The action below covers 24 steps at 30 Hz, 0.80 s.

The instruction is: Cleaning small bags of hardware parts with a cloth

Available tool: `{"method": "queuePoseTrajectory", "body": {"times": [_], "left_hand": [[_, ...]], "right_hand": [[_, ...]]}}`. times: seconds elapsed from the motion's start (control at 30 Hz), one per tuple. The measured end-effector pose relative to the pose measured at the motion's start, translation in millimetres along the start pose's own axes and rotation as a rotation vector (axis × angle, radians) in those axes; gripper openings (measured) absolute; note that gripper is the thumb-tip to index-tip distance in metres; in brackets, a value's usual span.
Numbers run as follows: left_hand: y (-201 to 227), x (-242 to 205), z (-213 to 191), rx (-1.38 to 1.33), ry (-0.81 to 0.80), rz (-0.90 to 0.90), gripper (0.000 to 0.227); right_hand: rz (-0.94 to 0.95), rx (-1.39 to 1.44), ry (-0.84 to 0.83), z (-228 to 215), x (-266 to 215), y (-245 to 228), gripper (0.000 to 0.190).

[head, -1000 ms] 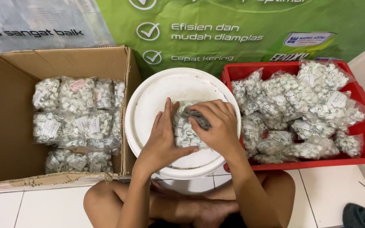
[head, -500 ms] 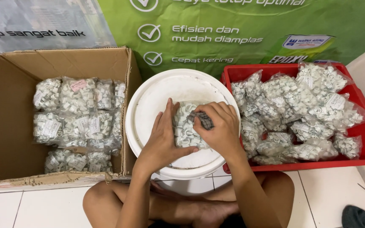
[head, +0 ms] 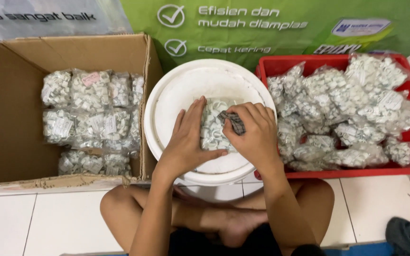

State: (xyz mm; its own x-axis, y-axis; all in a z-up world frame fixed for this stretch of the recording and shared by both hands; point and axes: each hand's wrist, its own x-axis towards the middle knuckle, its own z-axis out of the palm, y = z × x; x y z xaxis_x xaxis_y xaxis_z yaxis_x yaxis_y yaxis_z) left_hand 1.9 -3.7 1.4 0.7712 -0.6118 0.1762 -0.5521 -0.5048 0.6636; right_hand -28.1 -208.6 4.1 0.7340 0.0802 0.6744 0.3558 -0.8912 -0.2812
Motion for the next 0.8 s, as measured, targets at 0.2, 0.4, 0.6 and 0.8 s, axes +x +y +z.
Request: {"method": "queuePoseTrajectory", "body": {"times": [0.2,0.4,0.6,0.8], "left_hand": [[28,5,-15,0.005,-0.026,-0.167,0.129],[20,7,-7,0.15,-0.119,-0.132,0.121],[11,8,-3,0.188,-0.143,-0.141,0.118],[26,8,-11,0.177,-0.144,-0.181,0.114]], "right_hand": [[0.034,0.066,-0.055,-30,-33,-19,0.017],[0.054,0.018,-0.143,-34,-24,-17,0.017],[0.124,-0.105,-0.089,29,6,22,0.019],[0.192,-0.229,-0.027,39,5,16,0.016]]}}
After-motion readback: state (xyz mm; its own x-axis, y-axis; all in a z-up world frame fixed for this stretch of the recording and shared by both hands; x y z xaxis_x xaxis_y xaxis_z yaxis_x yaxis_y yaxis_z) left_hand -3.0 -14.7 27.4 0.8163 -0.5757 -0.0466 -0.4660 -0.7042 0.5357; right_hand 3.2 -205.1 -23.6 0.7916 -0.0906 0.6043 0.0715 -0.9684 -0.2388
